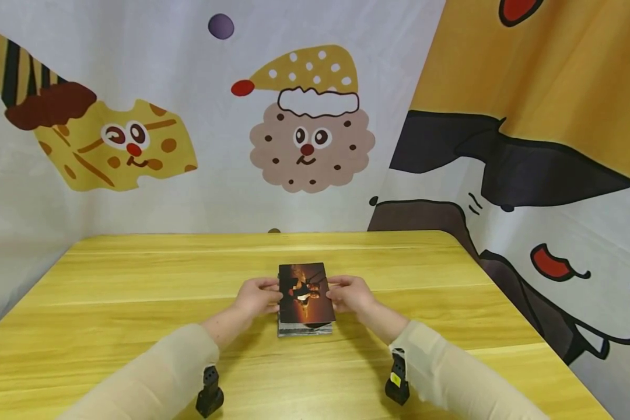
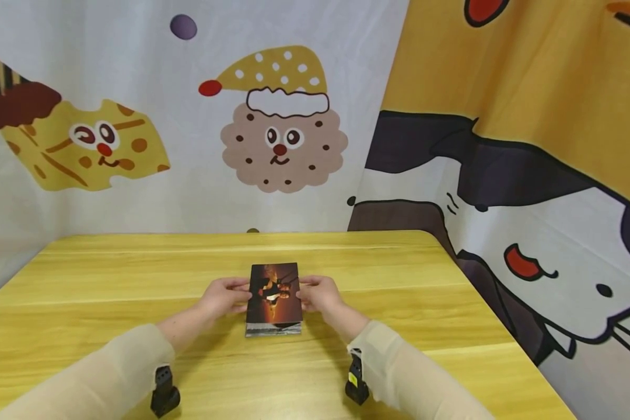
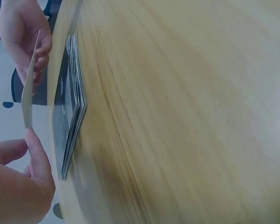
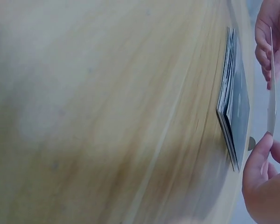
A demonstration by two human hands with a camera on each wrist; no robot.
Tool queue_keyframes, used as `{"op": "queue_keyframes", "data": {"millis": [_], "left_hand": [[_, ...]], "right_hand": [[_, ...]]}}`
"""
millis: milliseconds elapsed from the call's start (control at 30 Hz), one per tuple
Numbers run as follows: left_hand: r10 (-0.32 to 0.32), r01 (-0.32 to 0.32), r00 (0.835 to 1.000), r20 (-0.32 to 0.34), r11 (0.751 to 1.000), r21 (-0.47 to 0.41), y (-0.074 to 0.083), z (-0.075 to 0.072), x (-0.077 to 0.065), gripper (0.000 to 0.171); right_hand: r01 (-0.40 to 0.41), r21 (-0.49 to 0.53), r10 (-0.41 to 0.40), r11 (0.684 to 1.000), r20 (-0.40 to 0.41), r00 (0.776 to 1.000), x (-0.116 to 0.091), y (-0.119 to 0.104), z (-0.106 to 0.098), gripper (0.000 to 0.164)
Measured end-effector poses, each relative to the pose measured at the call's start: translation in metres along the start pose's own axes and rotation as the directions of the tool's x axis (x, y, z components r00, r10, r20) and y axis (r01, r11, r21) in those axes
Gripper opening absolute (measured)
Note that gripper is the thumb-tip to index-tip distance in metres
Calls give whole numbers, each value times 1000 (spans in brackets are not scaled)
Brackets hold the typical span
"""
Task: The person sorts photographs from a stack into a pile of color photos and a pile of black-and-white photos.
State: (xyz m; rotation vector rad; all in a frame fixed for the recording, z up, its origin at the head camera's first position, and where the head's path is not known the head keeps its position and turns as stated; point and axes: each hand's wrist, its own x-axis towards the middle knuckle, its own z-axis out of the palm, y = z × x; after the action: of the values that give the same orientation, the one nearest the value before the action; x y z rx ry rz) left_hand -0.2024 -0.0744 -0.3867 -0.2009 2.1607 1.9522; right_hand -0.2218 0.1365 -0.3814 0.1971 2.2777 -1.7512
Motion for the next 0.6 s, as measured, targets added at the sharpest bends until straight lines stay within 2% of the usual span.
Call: {"op": "queue_keyframes", "data": {"millis": [367,600], "left_hand": [[17,-16,1000,-9,999,34,2,-6,0,45],[12,-12,1000,2,999,34,7,-15,-2,46]], "right_hand": [[7,30,-7,1000,2,1000,3,-3,4,37],[18,12,-18,1000,7,1000,3,-9,9,37]]}}
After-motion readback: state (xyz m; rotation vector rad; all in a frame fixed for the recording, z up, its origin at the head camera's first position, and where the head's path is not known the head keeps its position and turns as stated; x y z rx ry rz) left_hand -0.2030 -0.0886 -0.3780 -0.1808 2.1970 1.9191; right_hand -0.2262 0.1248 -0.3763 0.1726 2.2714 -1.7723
